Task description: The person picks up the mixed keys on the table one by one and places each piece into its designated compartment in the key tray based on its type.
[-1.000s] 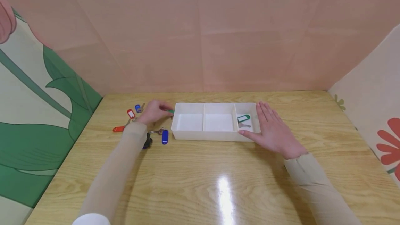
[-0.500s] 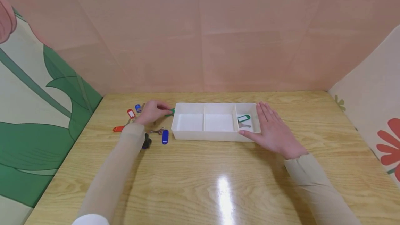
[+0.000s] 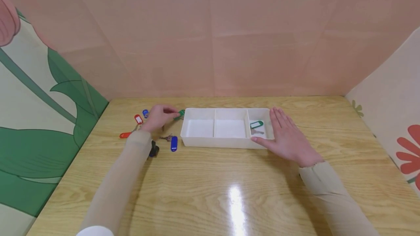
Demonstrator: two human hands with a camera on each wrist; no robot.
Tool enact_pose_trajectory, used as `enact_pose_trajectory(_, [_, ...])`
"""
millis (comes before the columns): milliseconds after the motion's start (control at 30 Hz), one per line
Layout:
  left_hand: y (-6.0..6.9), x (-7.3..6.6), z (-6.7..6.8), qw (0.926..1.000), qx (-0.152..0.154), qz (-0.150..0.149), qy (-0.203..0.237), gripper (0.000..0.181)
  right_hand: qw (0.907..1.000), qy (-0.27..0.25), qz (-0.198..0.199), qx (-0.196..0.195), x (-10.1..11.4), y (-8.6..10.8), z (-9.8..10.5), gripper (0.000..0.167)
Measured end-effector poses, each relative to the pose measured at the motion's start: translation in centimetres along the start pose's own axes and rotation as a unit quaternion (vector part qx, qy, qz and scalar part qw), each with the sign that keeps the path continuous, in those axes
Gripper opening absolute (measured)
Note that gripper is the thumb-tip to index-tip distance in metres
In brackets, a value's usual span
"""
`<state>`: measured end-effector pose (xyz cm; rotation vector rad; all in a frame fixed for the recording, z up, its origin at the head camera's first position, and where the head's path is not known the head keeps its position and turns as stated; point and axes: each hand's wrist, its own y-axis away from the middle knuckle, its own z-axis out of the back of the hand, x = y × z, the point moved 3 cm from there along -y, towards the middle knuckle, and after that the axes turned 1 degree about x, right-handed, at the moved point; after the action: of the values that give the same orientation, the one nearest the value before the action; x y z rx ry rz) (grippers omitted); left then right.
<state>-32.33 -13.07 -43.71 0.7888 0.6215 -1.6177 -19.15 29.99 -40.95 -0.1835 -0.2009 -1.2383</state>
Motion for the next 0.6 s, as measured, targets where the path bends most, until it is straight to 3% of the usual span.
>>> enact_pose_trajectory(600, [0.3, -1.3, 0.5, 0.9985, -0.029, -0.014, 0.044, 0.016, 1.0000, -0.003, -0.003, 0.000, -0.3, 0.0, -0.2, 0.112])
